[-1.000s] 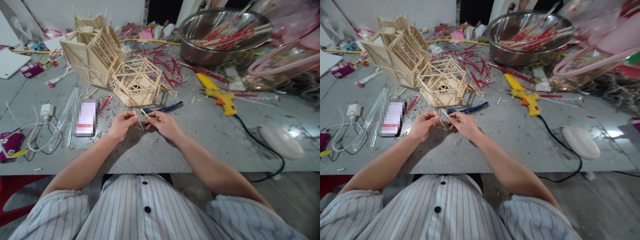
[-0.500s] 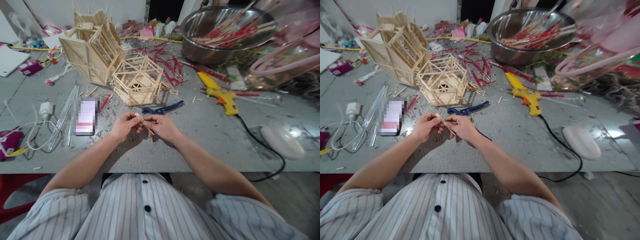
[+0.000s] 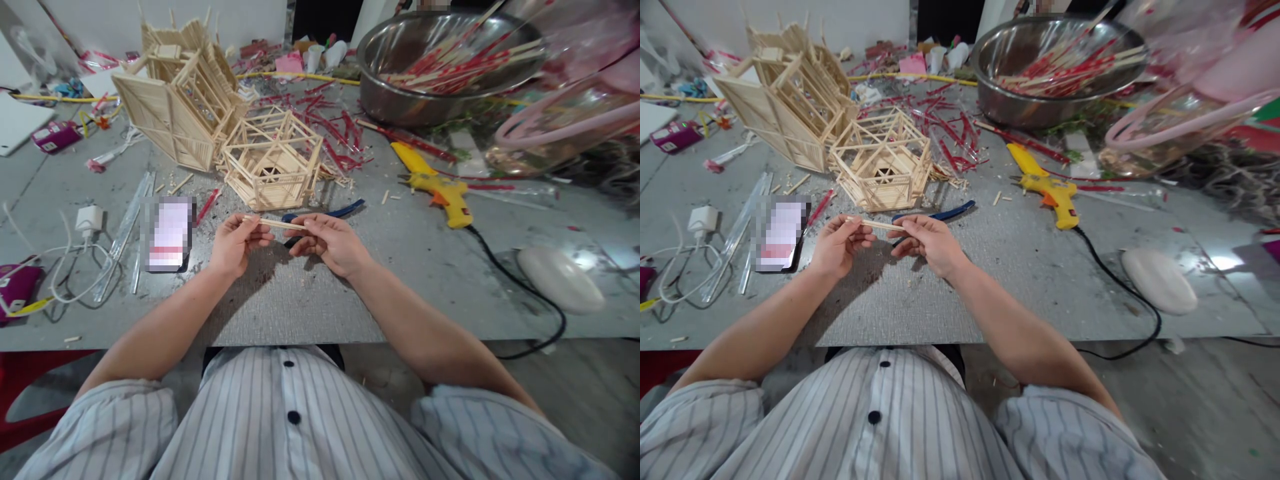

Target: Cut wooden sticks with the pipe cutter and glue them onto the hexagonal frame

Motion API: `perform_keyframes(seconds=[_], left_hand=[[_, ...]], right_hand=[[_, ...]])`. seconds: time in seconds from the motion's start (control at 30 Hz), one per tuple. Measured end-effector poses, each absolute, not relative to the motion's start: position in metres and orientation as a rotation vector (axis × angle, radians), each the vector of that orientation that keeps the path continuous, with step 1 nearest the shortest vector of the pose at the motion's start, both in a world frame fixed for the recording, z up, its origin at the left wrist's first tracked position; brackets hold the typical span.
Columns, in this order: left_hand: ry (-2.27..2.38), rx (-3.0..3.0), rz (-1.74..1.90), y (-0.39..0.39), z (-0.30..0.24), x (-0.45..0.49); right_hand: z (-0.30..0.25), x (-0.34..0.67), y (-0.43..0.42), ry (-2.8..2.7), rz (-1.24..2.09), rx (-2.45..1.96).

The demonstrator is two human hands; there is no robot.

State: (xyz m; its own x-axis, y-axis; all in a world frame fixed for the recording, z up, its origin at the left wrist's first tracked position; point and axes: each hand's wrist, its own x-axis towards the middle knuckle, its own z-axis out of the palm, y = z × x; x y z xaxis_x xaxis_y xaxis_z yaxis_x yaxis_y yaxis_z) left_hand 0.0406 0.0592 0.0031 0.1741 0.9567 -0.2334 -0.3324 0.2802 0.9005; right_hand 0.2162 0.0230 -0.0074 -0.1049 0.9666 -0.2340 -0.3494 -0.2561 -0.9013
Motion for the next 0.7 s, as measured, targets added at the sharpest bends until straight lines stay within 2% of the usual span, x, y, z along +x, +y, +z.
perform_keyframes(seconds=[0.23,0.7], left_hand=[[0.932,0.873,1.02,0.057,0.002,0.04],[0.967,1.048,1.049,0.055,-0.002,0.041]], right_hand=[[-0.013,0.217,0.025,-0.898,1.379,-1.091],[-0.019,0.219,0.026,-0.971,1.317,-1.128]])
